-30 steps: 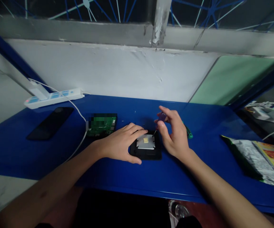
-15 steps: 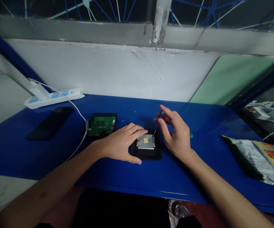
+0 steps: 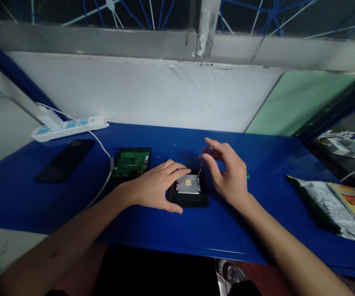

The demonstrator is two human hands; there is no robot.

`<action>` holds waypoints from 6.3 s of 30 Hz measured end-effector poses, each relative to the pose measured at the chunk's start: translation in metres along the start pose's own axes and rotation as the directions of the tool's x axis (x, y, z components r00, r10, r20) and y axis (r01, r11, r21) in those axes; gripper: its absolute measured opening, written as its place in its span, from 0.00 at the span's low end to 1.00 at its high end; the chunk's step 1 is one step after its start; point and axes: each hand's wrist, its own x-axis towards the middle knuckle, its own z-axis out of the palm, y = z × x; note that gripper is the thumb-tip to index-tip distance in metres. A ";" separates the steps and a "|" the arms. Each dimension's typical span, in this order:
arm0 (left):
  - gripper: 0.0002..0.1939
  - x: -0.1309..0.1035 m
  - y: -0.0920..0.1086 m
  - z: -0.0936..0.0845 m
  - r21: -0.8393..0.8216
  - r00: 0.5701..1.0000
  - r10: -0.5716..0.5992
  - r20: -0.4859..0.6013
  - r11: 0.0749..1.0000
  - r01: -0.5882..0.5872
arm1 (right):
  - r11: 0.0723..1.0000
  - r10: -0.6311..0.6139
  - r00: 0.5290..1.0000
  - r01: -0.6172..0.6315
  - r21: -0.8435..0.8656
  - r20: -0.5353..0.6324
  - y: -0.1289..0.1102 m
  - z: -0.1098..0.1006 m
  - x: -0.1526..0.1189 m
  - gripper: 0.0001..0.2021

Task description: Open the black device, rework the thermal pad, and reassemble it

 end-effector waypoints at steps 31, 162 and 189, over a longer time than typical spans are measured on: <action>0.12 0.002 -0.043 -0.028 0.115 0.783 -0.187 -0.594 0.943 0.312 | 0.999 0.036 0.995 -0.033 0.039 -0.089 0.003 0.018 0.024 0.21; 0.11 0.013 0.020 0.007 0.086 0.961 0.206 -0.182 0.977 -0.194 | 0.985 0.100 0.991 -0.086 0.150 -0.091 -0.007 -0.013 -0.024 0.24; 0.53 0.004 0.009 0.001 0.029 1.000 -0.006 -0.012 1.000 0.006 | 0.951 0.004 0.979 -0.067 0.303 0.203 -0.011 -0.017 -0.017 0.22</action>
